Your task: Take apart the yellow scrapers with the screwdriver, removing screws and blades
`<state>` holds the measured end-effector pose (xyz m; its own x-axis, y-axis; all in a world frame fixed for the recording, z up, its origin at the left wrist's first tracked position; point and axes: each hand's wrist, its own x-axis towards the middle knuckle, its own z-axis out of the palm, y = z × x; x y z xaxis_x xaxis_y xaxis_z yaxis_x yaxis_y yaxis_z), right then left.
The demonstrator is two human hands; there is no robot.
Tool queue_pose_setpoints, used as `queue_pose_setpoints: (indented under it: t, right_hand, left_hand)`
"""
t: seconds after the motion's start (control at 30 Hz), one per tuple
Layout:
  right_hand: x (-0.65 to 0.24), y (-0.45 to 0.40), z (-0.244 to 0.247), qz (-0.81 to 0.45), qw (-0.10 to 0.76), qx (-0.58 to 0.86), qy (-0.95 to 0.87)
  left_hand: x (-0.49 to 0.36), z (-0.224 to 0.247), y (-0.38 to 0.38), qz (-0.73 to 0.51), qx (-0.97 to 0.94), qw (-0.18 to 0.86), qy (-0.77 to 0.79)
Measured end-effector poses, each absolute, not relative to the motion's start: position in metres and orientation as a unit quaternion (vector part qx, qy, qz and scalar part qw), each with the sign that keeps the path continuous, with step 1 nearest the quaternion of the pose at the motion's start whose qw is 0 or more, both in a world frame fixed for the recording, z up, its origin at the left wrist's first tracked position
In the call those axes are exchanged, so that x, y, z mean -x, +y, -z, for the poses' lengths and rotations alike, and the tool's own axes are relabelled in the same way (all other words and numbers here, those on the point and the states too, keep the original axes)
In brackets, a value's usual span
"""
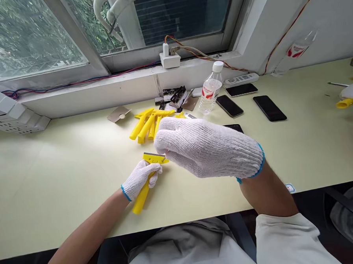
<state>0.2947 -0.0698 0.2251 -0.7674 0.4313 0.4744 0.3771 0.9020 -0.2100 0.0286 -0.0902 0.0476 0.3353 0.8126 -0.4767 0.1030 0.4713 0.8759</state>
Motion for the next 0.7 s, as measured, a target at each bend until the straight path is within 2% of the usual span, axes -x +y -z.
queue_pose_setpoints:
  t: [0.23, 0.33, 0.43, 0.5, 0.7]
  right_hand:
    - [-0.289, -0.070, -0.207, 0.187, 0.293, 0.297, -0.889]
    - [-0.284, -0.071, -0.211, 0.115, 0.281, 0.317, -0.898]
    - [-0.288, -0.069, -0.219, -0.024, 0.269, 0.260, -0.927]
    - [-0.294, -0.067, -0.222, -0.071, 0.258, 0.217, -0.939]
    - [-0.304, -0.075, -0.221, -0.018, 0.224, 0.286, -0.932]
  left_hand:
    - [-0.030, -0.049, -0.091, -0.262, -0.449, 0.679, 0.519]
    - [-0.030, -0.050, -0.090, -0.264, -0.443, 0.678, 0.524]
    - [-0.030, -0.049, -0.090, -0.267, -0.437, 0.679, 0.526]
    - [-0.030, -0.048, -0.090, -0.269, -0.435, 0.681, 0.524]
    - [-0.030, -0.046, -0.090, -0.269, -0.425, 0.688, 0.523]
